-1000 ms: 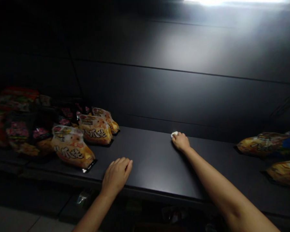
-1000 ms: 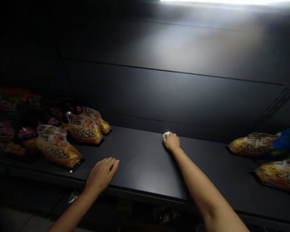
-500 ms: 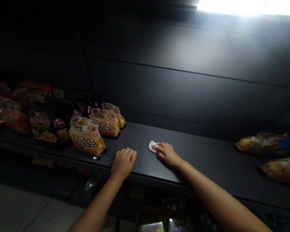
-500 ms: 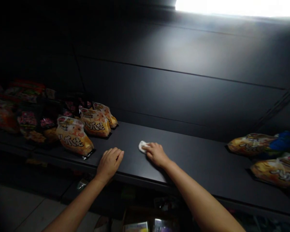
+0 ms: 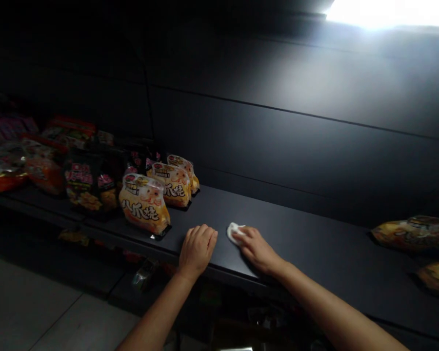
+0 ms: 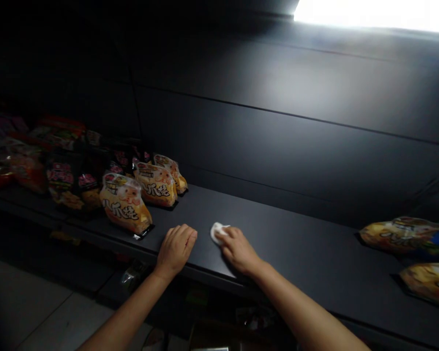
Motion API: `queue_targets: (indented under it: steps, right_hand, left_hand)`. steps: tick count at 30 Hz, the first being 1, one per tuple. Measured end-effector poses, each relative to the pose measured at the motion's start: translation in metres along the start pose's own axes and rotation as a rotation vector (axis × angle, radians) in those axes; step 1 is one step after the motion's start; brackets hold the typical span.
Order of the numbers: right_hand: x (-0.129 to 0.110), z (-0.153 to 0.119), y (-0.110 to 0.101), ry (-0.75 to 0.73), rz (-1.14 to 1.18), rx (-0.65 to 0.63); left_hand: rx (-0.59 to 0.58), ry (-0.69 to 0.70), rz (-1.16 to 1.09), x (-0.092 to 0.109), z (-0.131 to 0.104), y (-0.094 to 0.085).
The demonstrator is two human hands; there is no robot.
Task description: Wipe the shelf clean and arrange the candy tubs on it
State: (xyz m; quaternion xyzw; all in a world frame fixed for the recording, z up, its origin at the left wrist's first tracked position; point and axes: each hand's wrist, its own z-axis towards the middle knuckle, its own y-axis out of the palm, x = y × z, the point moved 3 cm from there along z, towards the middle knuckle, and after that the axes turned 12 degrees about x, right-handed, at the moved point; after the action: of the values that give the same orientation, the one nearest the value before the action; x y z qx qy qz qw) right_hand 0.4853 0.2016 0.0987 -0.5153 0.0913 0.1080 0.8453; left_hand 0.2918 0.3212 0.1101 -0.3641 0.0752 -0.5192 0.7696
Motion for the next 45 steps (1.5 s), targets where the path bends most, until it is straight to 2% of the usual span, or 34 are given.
queue_targets:
  steps: [2, 4, 6, 8, 10, 12, 15, 18, 21, 22, 24, 27, 32, 34, 35, 37, 38, 40, 43, 45]
  right_hand:
    - [-0.035, 0.030, 0.021, -0.201, 0.143, -0.089]
    - [-0.034, 0.064, 0.034, -0.260, 0.165, -0.107]
    - [-0.005, 0.103, 0.046, -0.160, 0.072, -0.073]
    - [0.031, 0.142, 0.058, 0.023, -0.056, -0.023]
    - [0.056, 0.175, 0.070, 0.158, -0.130, 0.024]
    - [0.061, 0.198, 0.083, 0.187, -0.134, 0.046]
    - [0.038, 0.205, 0.097, 0.140, -0.105, 0.024]
    - [-0.002, 0.178, 0.099, -0.050, -0.007, -0.034]
    - [-0.036, 0.125, 0.079, -0.282, 0.166, -0.074]
    - [-0.041, 0.105, 0.069, -0.308, 0.201, -0.074]
    - [-0.036, 0.064, 0.043, -0.254, 0.192, -0.057]
    - [0.007, -0.003, -0.007, -0.022, 0.045, 0.003]
    - [0.115, -0.135, -0.112, 0.486, -0.374, 0.132]
    - [0.137, -0.177, -0.147, 0.658, -0.499, 0.174]
    - [0.140, -0.190, -0.157, 0.717, -0.537, 0.192]
    - [0.129, -0.198, -0.160, 0.774, -0.568, 0.213]
    - [0.115, -0.193, -0.153, 0.770, -0.564, 0.216]
    - [0.076, -0.173, -0.125, 0.712, -0.521, 0.207]
    - [0.002, -0.137, -0.074, 0.418, -0.308, 0.205]
    - [-0.036, -0.127, -0.054, 0.262, -0.190, 0.212]
  left_hand:
    - [0.011, -0.001, -0.026, -0.001, -0.001, -0.001]
    - [0.011, -0.002, -0.036, -0.002, -0.002, -0.001]
    - [-0.006, -0.002, -0.035, -0.003, -0.002, 0.001]
    - [-0.022, -0.004, -0.028, -0.003, -0.001, 0.002]
    - [-0.032, -0.010, -0.027, -0.004, 0.000, 0.004]
    - [-0.038, -0.015, -0.028, -0.005, 0.000, 0.005]
    - [-0.031, -0.011, -0.020, -0.006, 0.001, 0.006]
    - [-0.017, -0.002, -0.013, -0.007, 0.000, 0.006]
    - [-0.015, 0.025, -0.017, -0.007, -0.001, 0.007]
    - [-0.015, 0.035, -0.009, -0.007, -0.001, 0.007]
    - [-0.026, 0.044, 0.024, -0.006, -0.001, 0.006]
    - [-0.068, 0.048, 0.071, -0.004, 0.000, 0.006]
    - [-0.128, 0.077, 0.129, 0.003, 0.002, 0.006]
    - [-0.154, 0.082, 0.165, 0.006, 0.003, 0.005]
    - [-0.171, 0.084, 0.183, 0.008, 0.003, 0.005]
    - [-0.206, 0.091, 0.214, 0.010, 0.003, 0.006]
    - [-0.223, 0.096, 0.226, 0.011, 0.003, 0.006]
    - [-0.252, 0.104, 0.247, 0.015, 0.003, 0.008]
    - [-0.277, 0.080, 0.253, 0.025, 0.004, 0.013]
    - [-0.299, 0.049, 0.215, 0.038, 0.005, 0.019]
